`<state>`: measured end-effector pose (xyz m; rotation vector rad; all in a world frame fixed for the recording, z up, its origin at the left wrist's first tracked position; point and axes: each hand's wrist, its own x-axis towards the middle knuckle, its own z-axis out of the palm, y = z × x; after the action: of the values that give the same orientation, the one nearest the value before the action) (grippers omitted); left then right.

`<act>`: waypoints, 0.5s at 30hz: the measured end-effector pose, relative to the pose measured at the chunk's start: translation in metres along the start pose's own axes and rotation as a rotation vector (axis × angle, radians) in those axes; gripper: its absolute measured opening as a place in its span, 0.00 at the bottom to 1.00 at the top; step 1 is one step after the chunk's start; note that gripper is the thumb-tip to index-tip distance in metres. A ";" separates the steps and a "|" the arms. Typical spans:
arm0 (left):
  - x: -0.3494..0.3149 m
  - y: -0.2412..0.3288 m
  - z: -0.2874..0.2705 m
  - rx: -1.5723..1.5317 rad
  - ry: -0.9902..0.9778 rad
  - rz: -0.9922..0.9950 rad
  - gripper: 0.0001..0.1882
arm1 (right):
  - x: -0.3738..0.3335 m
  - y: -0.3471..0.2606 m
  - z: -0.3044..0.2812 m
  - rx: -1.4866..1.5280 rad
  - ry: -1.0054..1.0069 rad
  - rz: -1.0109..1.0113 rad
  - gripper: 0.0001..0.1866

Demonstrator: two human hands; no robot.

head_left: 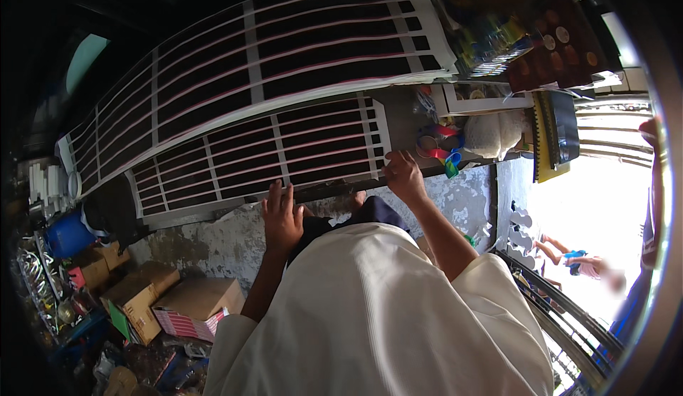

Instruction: The person assembles a white metal grille by hand, pressing pink strips into the slots of the frame. They work methodically across the grille, ensuring each strip is seated correctly.

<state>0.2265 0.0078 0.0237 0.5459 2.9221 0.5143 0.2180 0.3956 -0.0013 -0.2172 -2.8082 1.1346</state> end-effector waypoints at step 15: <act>0.020 0.025 0.038 0.136 0.068 -0.210 0.37 | 0.002 0.002 0.002 -0.111 -0.074 -0.038 0.16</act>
<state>0.2227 0.0490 -0.0044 0.2342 3.0476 0.3153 0.2161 0.3962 -0.0038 -0.1327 -2.9304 1.0006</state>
